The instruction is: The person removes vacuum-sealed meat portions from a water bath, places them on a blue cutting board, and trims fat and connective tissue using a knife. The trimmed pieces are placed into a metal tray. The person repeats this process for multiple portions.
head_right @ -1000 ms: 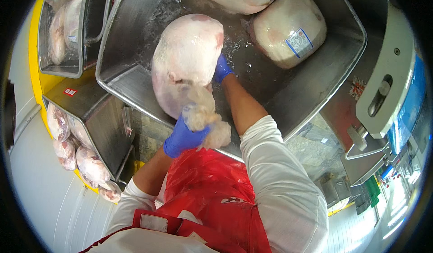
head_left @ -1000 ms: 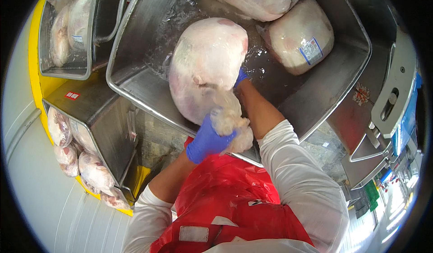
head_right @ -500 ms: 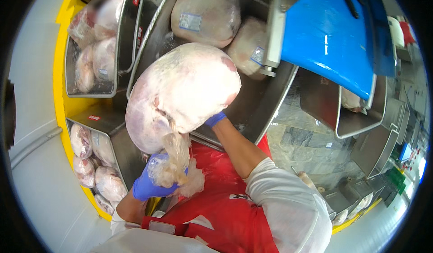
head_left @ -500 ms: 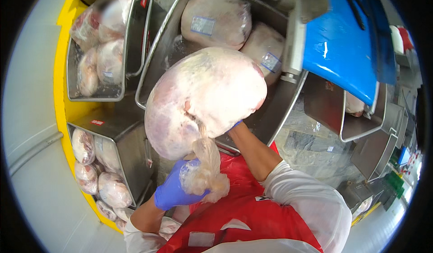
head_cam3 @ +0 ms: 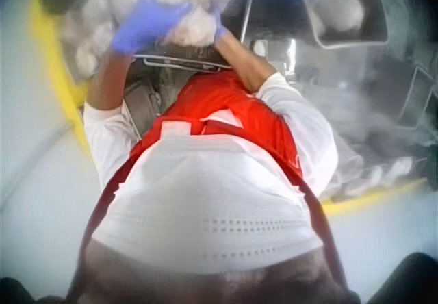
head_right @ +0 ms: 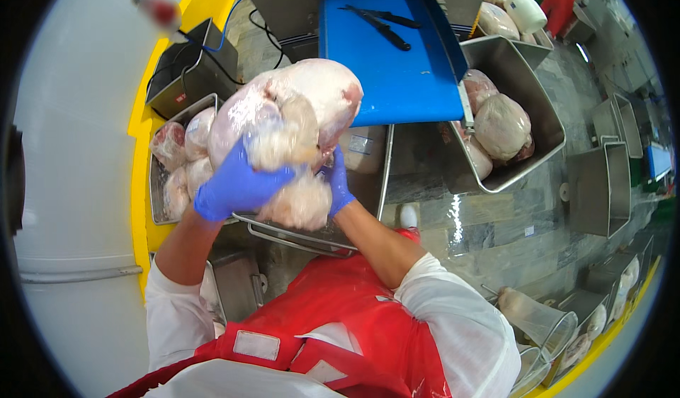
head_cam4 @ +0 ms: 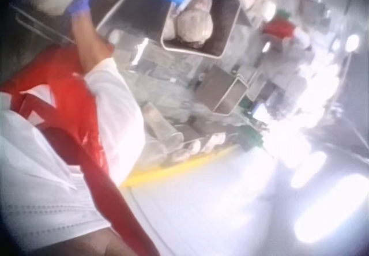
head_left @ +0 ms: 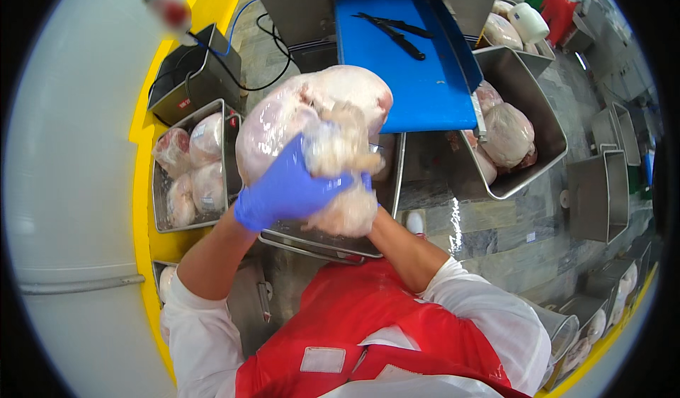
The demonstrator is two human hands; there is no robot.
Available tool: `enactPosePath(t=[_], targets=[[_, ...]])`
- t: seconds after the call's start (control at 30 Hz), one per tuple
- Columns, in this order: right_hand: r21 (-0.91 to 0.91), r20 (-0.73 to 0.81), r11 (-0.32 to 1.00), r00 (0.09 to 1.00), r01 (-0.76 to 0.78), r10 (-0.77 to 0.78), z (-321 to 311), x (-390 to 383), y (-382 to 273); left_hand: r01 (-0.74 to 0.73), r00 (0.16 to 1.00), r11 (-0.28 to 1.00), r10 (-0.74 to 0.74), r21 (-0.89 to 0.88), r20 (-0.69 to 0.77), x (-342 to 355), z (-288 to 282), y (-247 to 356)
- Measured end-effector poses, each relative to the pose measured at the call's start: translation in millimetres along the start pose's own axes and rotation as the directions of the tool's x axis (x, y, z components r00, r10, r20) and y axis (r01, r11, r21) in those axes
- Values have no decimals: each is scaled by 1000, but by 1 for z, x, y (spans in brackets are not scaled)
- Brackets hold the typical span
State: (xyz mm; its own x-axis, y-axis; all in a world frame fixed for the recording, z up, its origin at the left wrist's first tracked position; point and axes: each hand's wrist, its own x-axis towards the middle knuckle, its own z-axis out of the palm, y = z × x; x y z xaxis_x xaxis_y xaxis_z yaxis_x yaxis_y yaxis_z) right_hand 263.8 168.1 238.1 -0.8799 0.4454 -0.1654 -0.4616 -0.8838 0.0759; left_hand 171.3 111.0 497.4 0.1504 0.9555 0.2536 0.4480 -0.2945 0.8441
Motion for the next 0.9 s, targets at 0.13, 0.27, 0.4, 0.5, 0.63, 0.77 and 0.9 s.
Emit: enactPosePath(t=[0.13, 0.27, 0.4, 0.5, 0.63, 0.77, 0.9], targets=[[-510, 226, 795, 943, 328, -245, 36, -17, -25, 304, 929, 925, -341, -229, -144, 61, 25, 15], [83, -120, 996, 992, -32, 42, 71, -43, -54, 366, 878, 877, -437, -311, -198, 123, 38, 16], [171, -135, 965, 965, -201, 225, 90, -51, -95, 226, 949, 973, -212, 36, -234, 207, 38, -12], [165, -76, 966, 974, -201, 215, 115, -57, -135, 241, 970, 892, -231, 382, -71, 273, 31, -28], [-107, -30, 961, 967, -257, 255, 99, -48, -204, 76, 996, 611, -80, 788, -34, 327, 57, -109], [-409, -277, 894, 908, 184, -313, 91, -69, -258, 334, 932, 503, -305, 797, -197, 361, 65, -164], [-714, -318, 678, 782, 176, -537, 67, -123, -350, 153, 981, 661, -11, 734, -195, 367, 70, -193]])
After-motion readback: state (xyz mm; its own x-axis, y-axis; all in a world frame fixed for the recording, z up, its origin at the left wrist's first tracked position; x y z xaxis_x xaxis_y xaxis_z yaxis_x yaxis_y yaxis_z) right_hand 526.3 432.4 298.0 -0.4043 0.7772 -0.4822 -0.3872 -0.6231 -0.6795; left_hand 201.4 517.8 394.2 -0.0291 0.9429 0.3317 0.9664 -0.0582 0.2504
